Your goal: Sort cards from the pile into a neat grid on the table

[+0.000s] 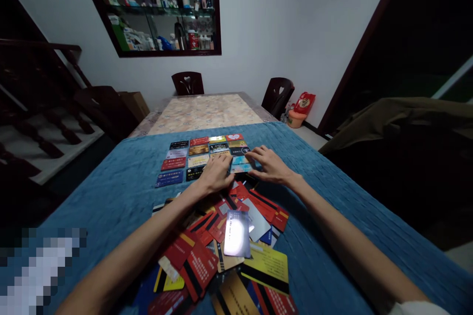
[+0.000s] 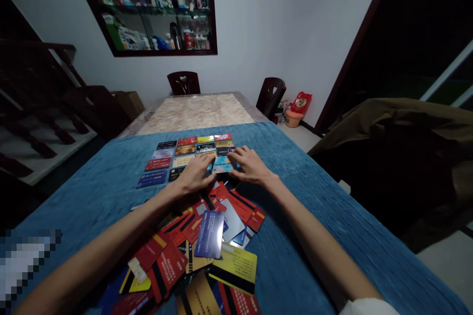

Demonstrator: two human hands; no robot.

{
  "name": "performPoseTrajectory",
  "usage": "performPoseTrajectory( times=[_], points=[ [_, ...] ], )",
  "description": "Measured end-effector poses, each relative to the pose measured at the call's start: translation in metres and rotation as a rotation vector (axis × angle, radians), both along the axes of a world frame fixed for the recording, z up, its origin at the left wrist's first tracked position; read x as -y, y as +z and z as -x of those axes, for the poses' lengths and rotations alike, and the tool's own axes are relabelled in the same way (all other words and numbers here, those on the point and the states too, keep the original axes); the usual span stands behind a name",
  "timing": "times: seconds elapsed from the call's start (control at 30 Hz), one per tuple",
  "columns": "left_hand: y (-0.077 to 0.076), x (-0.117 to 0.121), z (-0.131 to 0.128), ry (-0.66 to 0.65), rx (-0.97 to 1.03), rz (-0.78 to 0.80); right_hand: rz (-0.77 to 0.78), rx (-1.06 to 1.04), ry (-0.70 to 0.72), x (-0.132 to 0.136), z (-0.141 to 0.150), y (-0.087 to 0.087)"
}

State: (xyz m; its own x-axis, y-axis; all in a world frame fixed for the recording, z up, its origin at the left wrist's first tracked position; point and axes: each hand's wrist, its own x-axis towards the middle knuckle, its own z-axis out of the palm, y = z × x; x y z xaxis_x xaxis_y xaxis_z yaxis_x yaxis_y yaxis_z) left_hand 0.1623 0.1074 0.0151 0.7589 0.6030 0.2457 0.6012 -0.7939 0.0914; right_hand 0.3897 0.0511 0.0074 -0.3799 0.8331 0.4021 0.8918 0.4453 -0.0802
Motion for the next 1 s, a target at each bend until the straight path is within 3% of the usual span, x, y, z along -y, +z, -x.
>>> performPoseTrajectory(
  times=[0.5, 1.0],
  points=[
    [-0.001, -0.023, -0.027, 0.143, -0.156, 0.073, 0.157, -0.055, -0.068, -0.041, -0.016, -0.026],
    [-0.011, -0.034, -0.036, 0.088, -0.185, 0.071, 0.202, -0.084, -0.105, -0.048, -0.031, -0.048]
  ],
)
